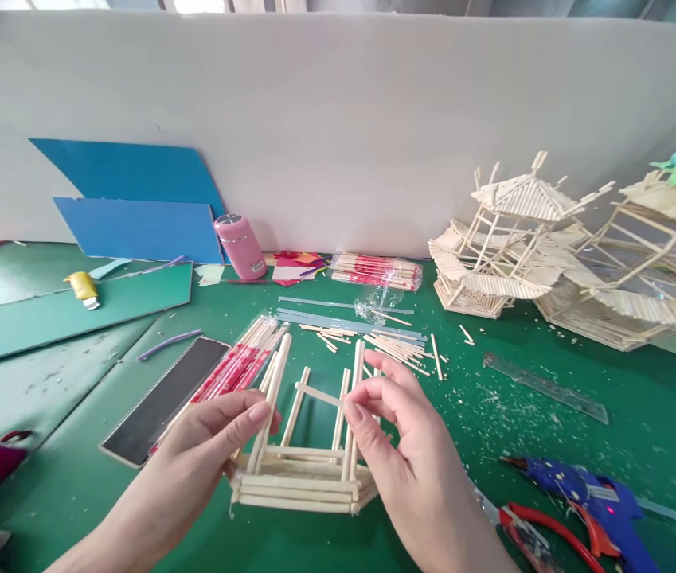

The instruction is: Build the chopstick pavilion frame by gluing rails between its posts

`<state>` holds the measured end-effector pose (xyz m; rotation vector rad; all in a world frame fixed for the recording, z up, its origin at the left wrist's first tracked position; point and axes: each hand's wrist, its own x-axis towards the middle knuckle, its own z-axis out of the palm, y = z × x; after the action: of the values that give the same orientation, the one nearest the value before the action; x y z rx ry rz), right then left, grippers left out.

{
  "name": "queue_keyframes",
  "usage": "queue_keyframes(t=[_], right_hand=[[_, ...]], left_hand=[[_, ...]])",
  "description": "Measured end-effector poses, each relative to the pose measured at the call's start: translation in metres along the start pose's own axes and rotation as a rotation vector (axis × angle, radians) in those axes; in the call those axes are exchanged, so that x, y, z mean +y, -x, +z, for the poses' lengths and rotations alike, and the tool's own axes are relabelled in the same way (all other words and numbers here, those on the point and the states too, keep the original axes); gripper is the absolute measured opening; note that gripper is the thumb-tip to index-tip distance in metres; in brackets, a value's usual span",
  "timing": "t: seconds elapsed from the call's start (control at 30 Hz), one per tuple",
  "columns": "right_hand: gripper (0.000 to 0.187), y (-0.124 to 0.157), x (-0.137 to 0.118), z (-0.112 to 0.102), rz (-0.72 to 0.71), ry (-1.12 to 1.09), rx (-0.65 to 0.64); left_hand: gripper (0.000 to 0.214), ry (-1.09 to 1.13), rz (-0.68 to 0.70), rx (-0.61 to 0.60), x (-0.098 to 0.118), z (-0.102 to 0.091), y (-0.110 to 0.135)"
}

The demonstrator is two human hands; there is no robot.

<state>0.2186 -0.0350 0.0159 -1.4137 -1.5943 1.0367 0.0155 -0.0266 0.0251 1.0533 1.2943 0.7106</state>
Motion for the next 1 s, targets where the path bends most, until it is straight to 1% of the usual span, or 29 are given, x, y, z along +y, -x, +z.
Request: queue_keyframes(t=[0.1, 0.23, 0.33, 0.4, 0.5, 0.6, 0.7, 0.87, 1.0], right_hand=[[0.014, 0.003, -0.002, -0.008, -0.002, 0.075, 0.007], [0.016, 0.004, -0.003, -0.018, -0.027, 0.274, 0.025], [0.014, 0.004, -0.005, -0.022, -0.118, 0.385, 0.095], [0.01, 0.002, -0.007, -0.022, -0.193, 0.435, 0.111], [0.009, -0.001, -0.01, -0.02, -0.275, 0.471, 0.063], [0.01, -0.003, -0.012, -0.017, -0.323, 0.487, 0.018], [0.009, -0.003, -0.012, -0.015, -0.335, 0.514, 0.029], [0.008, 0.0, -0.009, -0.014, -0.372, 0.532, 0.049], [0.007, 0.0, -0.008, -0.014, -0.378, 0.55, 0.039]], left_hand=[[0.036, 0.056, -0.016, -0.062, -0.002, 0.003, -0.002], [0.036, -0.022, 0.006, -0.055, 0.0, 0.005, -0.004], [0.035, -0.078, -0.01, -0.068, 0.003, 0.005, -0.005], [0.035, -0.101, -0.025, -0.084, 0.005, 0.005, -0.006], [0.034, -0.106, -0.045, -0.115, 0.007, 0.004, -0.008], [0.032, -0.087, -0.035, -0.193, 0.01, 0.001, -0.012], [0.031, -0.068, 0.003, -0.264, 0.011, 0.0, -0.017], [0.033, -0.04, -0.027, -0.238, 0.013, 0.001, -0.02], [0.034, -0.056, -0.097, -0.157, 0.016, 0.003, -0.021]])
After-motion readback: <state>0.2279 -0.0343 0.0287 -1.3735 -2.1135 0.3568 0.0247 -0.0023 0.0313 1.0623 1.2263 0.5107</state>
